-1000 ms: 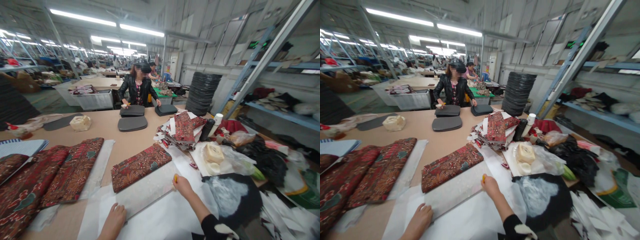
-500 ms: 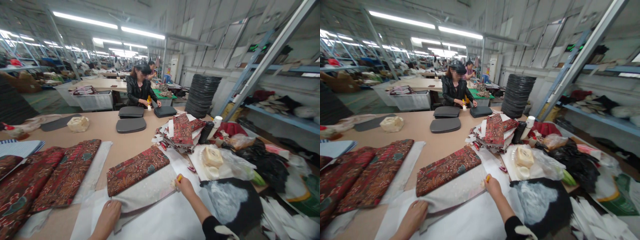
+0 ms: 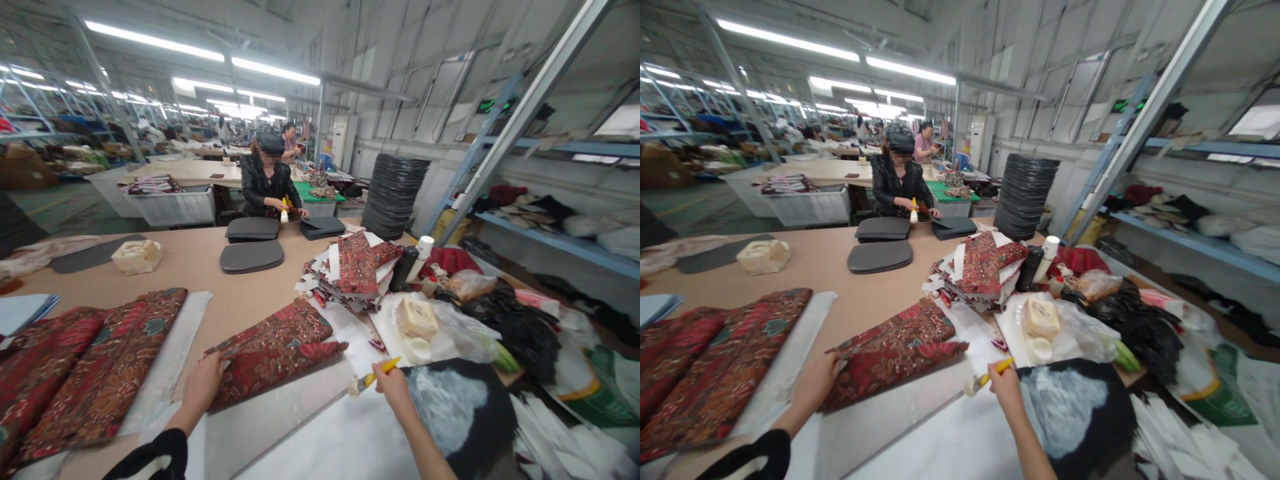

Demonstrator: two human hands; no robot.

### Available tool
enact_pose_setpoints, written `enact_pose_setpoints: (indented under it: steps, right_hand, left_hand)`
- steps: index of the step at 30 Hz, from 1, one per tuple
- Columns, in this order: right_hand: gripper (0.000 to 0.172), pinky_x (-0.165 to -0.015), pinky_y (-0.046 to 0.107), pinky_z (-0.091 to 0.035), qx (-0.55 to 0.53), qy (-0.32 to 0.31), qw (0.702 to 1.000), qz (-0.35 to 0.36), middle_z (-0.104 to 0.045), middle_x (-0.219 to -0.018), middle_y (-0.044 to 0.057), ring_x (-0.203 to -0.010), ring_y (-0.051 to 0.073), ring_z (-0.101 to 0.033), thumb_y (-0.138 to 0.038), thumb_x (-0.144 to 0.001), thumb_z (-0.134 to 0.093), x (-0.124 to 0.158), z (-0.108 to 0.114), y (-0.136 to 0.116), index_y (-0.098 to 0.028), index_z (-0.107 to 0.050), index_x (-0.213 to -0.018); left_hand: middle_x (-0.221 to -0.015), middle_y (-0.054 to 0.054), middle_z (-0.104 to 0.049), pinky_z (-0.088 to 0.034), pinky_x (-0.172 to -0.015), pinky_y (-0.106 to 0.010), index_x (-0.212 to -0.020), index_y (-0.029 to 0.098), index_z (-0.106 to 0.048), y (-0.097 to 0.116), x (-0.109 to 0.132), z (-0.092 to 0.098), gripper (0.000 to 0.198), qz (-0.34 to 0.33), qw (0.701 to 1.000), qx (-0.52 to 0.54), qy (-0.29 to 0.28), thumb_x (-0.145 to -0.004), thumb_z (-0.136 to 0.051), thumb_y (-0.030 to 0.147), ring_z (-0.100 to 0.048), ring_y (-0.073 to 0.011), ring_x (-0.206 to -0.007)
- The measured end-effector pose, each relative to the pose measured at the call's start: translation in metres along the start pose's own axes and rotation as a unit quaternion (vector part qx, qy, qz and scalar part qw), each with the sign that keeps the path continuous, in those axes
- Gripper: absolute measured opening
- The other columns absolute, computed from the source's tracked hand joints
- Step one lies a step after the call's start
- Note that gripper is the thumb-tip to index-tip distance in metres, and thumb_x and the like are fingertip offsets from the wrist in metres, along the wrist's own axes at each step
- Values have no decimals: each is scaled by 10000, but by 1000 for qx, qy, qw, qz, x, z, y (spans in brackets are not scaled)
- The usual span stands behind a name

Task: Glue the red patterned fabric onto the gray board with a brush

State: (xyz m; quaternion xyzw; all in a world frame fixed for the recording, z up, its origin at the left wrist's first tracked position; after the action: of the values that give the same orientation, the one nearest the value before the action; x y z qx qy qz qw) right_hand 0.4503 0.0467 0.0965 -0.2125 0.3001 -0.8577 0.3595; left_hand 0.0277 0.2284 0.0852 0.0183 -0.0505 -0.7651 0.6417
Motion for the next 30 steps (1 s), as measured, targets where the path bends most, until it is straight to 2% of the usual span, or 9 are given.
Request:
enact_pose_setpoints:
  steps: [4, 7, 11, 13, 16, 18, 20, 27, 30]
  right_hand:
    - [269, -526, 245, -423, -142, 18, 990, 5, -517, -476, -8, -510, 167, -552, -360, -807, -355, 36, -18, -12, -187, -552, -747]
    - [198, -513, 224, -411, -182, -94, 976, 75, -513, -493, -35, -501, 146, -541, -301, -776, -394, 82, -72, -42, -199, -559, -820]
    - [143, -570, 204, -405, -116, -221, 950, 188, -608, -625, -25, -595, 132, -576, -240, -732, -478, 113, -122, -66, -222, -603, -798]
    - [140, -587, 209, -397, -61, -183, 966, 172, -623, -649, -11, -622, 139, -582, -244, -747, -471, 97, -112, -56, -214, -605, -773]
    - [197, -549, 226, -369, 28, -61, 995, 75, -584, -574, -5, -570, 153, -565, -270, -797, -410, 53, -66, -27, -202, -594, -784]
    - [228, -537, 242, -355, 73, 15, 995, 66, -570, -568, 0, -567, 169, -556, -310, -817, -387, 37, -40, -18, -205, -588, -794]
    - [239, -564, 249, -373, 56, 32, 993, 98, -592, -623, 8, -606, 174, -564, -347, -822, -390, 44, -39, -27, -212, -586, -803]
    - [124, -703, 222, -409, -54, -215, 931, 291, -656, -773, -8, -756, 145, -590, -238, -743, -510, 154, -160, -114, -223, -621, -796]
    - [122, -620, 216, -391, -8, -229, 940, 254, -635, -681, -11, -668, 142, -583, -224, -744, -497, 143, -157, -103, -211, -617, -765]
  left_hand:
    - [-1005, -131, -666, -448, -699, -331, -1024, 172, -540, -33, -18, -12, 361, 83, 995, 32, -40, -845, -254, 300, -633, -238, -877]
    - [-1013, -147, -661, -454, -683, -349, -987, 162, -571, -40, -18, -18, 389, 125, 990, 37, -56, -848, -244, 319, -633, -259, -880]
    - [-1080, -143, -631, -418, -819, -414, -1080, 161, -552, -14, 9, -15, 378, 90, 994, -27, 54, -842, -274, 256, -593, -265, -975]
    - [-1154, -111, -612, -371, -910, -407, -1107, 191, -545, 1, 34, -21, 363, 14, 996, -19, 87, -840, -304, 238, -561, -230, -1048]
    - [-1119, -48, -649, -330, -974, -387, -1041, 248, -593, 8, 81, -47, 315, -110, 993, 31, 43, -826, -364, 227, -552, -184, -1078]
    - [-1087, -31, -669, -345, -970, -379, -1027, 260, -606, 1, 111, -69, 314, -130, 990, 57, 10, -833, -362, 225, -574, -168, -1047]
    - [-1110, -28, -664, -368, -956, -367, -1061, 261, -596, -9, 134, -89, 338, -114, 991, 74, -22, -837, -346, 223, -577, -163, -1054]
    - [-1197, -46, -620, -387, -967, -335, -1171, 203, -540, -17, 159, -99, 419, -25, 992, 117, -36, -821, -310, 189, -551, -164, -1109]
    - [-1180, -55, -629, -394, -961, -322, -1165, 181, -544, -16, 161, -95, 430, -8, 990, 138, -28, -807, -306, 161, -565, -163, -1085]
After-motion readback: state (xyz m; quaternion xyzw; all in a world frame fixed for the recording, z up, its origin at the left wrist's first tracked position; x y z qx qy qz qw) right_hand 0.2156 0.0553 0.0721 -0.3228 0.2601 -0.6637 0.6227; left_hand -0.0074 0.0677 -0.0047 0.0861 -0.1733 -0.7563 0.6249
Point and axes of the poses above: each hand's wrist, its own x-axis away from the middle knuckle, its own z-axis out of the back of the hand, y = z × x, the point moved 2 cm from there along -x, towards the middle knuckle
